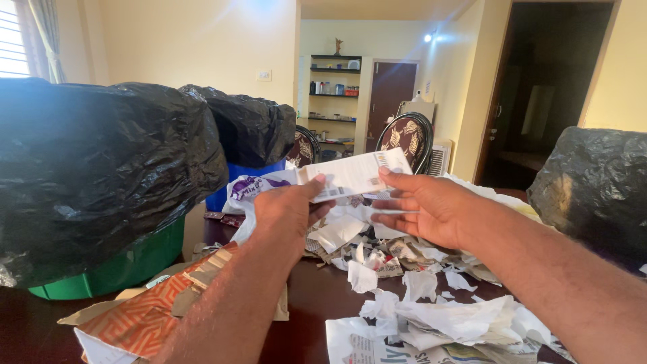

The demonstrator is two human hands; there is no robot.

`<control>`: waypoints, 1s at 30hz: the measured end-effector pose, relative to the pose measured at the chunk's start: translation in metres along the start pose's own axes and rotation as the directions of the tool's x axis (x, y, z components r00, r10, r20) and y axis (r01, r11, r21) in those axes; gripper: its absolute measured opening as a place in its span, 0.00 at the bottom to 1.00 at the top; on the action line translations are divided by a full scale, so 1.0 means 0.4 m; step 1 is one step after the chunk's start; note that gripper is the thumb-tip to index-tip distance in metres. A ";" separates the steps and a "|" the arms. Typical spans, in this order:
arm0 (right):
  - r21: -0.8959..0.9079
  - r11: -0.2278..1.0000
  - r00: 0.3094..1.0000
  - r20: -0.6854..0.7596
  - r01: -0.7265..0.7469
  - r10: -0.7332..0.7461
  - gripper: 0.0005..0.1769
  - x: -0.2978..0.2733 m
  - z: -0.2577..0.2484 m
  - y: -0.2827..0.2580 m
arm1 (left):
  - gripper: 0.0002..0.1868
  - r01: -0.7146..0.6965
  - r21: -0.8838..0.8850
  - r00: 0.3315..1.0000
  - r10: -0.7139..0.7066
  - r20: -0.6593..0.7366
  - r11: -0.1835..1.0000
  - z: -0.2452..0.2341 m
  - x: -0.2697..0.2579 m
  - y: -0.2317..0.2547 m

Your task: The person sorts a pile of mixed paper waste on a table, separating cardboard, newspaper, and plastic packaging by hand. The person repeatedly picks up items, tears or folds them, and places them into different piles on the table.

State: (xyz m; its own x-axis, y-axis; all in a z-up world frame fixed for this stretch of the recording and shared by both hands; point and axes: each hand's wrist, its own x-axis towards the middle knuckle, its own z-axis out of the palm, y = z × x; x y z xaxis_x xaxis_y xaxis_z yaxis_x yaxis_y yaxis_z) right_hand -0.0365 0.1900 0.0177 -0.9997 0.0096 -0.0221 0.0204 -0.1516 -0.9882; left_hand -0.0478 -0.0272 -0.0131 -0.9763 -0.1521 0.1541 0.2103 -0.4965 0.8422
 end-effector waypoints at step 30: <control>-0.688 0.644 0.942 0.255 0.334 -0.217 0.17 -0.083 0.402 0.192 | 0.12 0.127 0.991 0.966 0.231 -0.115 -0.037 -0.285 -0.272 0.125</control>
State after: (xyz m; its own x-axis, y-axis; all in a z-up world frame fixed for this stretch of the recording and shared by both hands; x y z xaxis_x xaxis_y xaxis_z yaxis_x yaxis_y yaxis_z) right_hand -0.0038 0.0192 -0.0330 -0.9497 -0.2103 0.2320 -0.3124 0.5854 -0.7481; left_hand 0.0746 -0.1328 -0.0467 -0.8888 -0.3600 0.2837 -0.1830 0.8462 0.5004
